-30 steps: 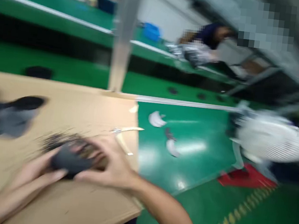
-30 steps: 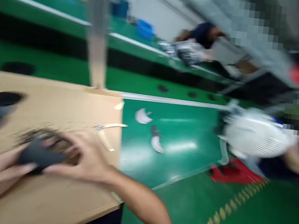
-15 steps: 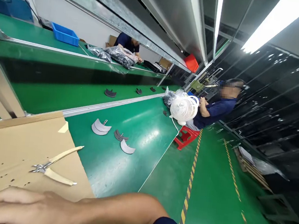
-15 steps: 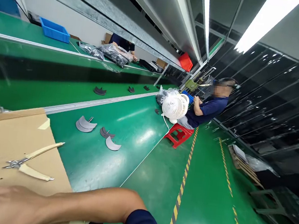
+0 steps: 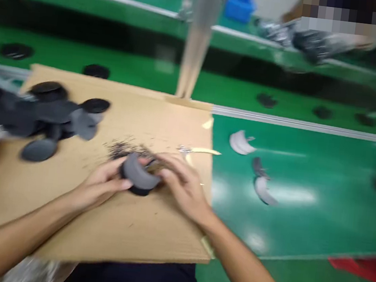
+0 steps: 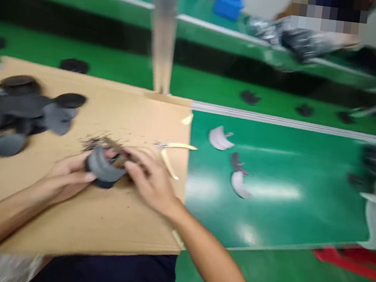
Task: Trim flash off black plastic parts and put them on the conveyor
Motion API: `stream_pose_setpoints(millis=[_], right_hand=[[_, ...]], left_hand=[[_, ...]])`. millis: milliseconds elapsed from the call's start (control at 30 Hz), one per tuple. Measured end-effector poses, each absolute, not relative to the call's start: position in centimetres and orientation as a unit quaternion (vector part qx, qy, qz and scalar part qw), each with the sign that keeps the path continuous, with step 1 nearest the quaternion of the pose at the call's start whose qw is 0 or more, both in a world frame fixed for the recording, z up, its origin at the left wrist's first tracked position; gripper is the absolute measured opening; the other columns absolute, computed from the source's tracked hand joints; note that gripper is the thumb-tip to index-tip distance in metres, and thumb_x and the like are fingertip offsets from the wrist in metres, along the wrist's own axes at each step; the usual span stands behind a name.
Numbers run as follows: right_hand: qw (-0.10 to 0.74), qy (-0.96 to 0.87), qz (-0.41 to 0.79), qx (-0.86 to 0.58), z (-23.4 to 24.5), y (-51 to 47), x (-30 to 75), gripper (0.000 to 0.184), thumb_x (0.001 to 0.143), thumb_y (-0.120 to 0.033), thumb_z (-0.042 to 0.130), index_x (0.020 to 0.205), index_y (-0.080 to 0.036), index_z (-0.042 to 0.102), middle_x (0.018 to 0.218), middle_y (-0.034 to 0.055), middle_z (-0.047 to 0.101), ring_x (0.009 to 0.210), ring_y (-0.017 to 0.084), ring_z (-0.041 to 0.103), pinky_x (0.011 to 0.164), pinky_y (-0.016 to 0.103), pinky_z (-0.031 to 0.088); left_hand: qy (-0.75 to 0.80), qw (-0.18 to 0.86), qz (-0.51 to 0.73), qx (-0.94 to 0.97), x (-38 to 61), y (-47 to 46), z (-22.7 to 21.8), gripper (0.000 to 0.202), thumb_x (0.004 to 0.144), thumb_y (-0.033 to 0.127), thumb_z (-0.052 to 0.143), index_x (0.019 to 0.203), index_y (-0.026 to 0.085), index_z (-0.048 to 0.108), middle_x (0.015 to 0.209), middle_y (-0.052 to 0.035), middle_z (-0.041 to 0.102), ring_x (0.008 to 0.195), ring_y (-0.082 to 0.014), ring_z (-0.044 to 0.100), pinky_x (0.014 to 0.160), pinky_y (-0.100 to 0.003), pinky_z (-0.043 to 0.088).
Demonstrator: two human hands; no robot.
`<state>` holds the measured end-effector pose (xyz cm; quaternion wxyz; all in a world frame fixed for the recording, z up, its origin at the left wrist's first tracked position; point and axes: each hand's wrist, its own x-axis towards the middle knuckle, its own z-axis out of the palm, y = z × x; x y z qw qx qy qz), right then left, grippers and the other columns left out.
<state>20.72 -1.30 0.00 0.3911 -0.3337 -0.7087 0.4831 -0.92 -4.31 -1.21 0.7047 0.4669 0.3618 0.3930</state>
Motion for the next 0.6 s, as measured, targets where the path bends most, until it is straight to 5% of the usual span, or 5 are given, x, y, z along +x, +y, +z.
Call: stream_pose_setpoints(millis=[200,367,600], right_hand=[[0.367,-0.711,0.485,-0.353,0.0,-0.3,20.1,0.034,0.105,-0.039,0.048,0.135,-0.03,0.062,0.132,0.0066,0.062,0.122,0.025,0.058,0.093,0.042,0.056],[0.37,-0.733,0.446,-0.357,0.3,-0.8,20.1,0.033,0.105,-0.034,0.049,0.136,-0.029,0.062,0.122,0.0062,0.067,0.117,0.024,0.06,0.1,0.044,0.052],[0.36,-0.77,0.429,-0.307,-0.1,-0.7,20.1,0.029,0.104,-0.029,0.052,0.128,-0.032,0.068,0.137,0.0063,0.055,0.121,0.024,0.058,0.098,0.044,0.053]], left_hand=[[0.356,0.738,0.456,0.346,-2.2,-4.3,-1.3,0.046,0.08,0.024,0.074,0.125,0.013,0.067,0.097,-0.0106,0.077,0.075,-0.0185,0.071,0.071,-0.03,0.06],[0.337,0.739,0.454,0.366,-2.1,-4.2,-1.1,0.041,0.081,0.02,0.075,0.122,0.013,0.07,0.101,-0.0107,0.077,0.084,-0.0199,0.073,0.076,-0.029,0.061],[0.355,0.7,0.453,0.422,-2.4,-4.5,-1.7,0.039,0.085,0.025,0.074,0.122,0.012,0.069,0.114,-0.0115,0.074,0.096,-0.0222,0.072,0.084,-0.031,0.06]])
